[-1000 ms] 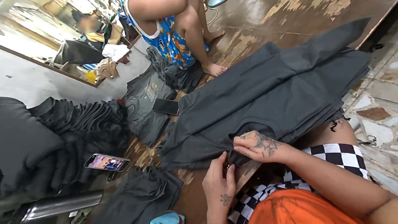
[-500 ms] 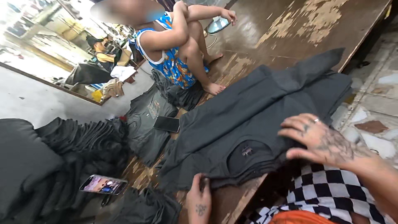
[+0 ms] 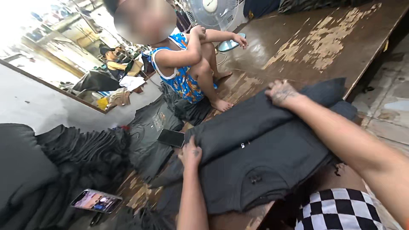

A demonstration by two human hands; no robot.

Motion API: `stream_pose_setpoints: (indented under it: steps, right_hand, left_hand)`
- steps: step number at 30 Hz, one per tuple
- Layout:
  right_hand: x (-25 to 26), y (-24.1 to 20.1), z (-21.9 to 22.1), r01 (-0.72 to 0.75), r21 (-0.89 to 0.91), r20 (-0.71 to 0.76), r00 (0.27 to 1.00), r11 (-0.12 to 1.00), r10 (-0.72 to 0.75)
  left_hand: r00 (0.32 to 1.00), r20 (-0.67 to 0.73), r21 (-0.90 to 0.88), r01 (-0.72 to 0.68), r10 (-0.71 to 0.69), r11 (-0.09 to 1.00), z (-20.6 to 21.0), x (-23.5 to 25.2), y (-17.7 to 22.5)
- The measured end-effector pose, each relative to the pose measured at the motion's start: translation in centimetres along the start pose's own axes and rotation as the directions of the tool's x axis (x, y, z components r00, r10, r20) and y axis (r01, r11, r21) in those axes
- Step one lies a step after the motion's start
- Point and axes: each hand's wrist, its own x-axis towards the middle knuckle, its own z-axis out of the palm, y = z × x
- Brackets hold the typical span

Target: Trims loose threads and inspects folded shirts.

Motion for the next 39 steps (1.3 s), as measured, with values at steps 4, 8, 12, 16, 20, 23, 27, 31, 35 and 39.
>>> stream_pose_setpoints:
  steps: [4,8,12,16,20,23,27,31,35,39]
  right_hand:
    - [2.8,3.3,4.3,-0.098,0.224,-0.053,0.992,0.97,0.113]
    - [2.3,5.3,4.4,-0.166,0.545,-0.119,0.955,0.822,0.272]
    - [0.7,5.0,3.5,-0.035,0.446,-0.261,0.951,0.894,0.168]
    - [-8.9,-4.1,-1.7,0.212,0.205,-0.359,0.924,0.956,-0.128]
    - [-24.1,-16.2,3.6,0.428,0.381,-0.334,0.89,0.82,-0.31]
    - [-29.3,-17.4,4.3,0.553,0.686,-0.458,0.833,0.473,-0.31]
    - [-30.6,-13.2,4.4,0.513,0.583,-0.6,0.794,0.63,-0.092]
    - [-28.8,-9.4,1.6,0.433,0.58,-0.608,0.794,0.69,0.012]
    - [-26.7,-9.1,0.5,0.433,0.597,-0.641,0.763,0.675,0.078]
    - [-25.6,-10.7,1.0,0.452,0.537,-0.652,0.759,0.712,0.011]
  left_hand:
    - [0.996,-0.09,-0.025,0.022,-0.024,0.999,1.2,1.9,-0.2]
    - [0.994,-0.087,-0.063,0.063,-0.069,0.996,1.2,2.5,-0.4]
    - [0.994,-0.094,-0.043,0.056,-0.059,0.998,1.7,2.2,-0.5]
    - [0.992,-0.126,-0.042,0.027,-0.032,0.999,2.0,2.0,-0.9]
    - [0.957,-0.277,-0.08,-0.108,0.082,0.991,2.8,1.7,-1.6]
    - [0.731,-0.612,-0.162,-0.49,0.302,0.856,2.9,-1.4,-1.2]
    - [0.771,-0.348,-0.403,-0.637,0.533,0.657,3.3,-13.2,4.9]
    - [0.667,0.25,-0.86,-0.179,0.702,0.477,7.0,-22.3,9.0]
    - [0.745,0.084,-0.983,0.172,0.662,-0.069,9.3,-22.5,8.7]
    - [0.689,-0.026,-0.933,0.244,0.725,-0.265,8.9,-21.6,8.1]
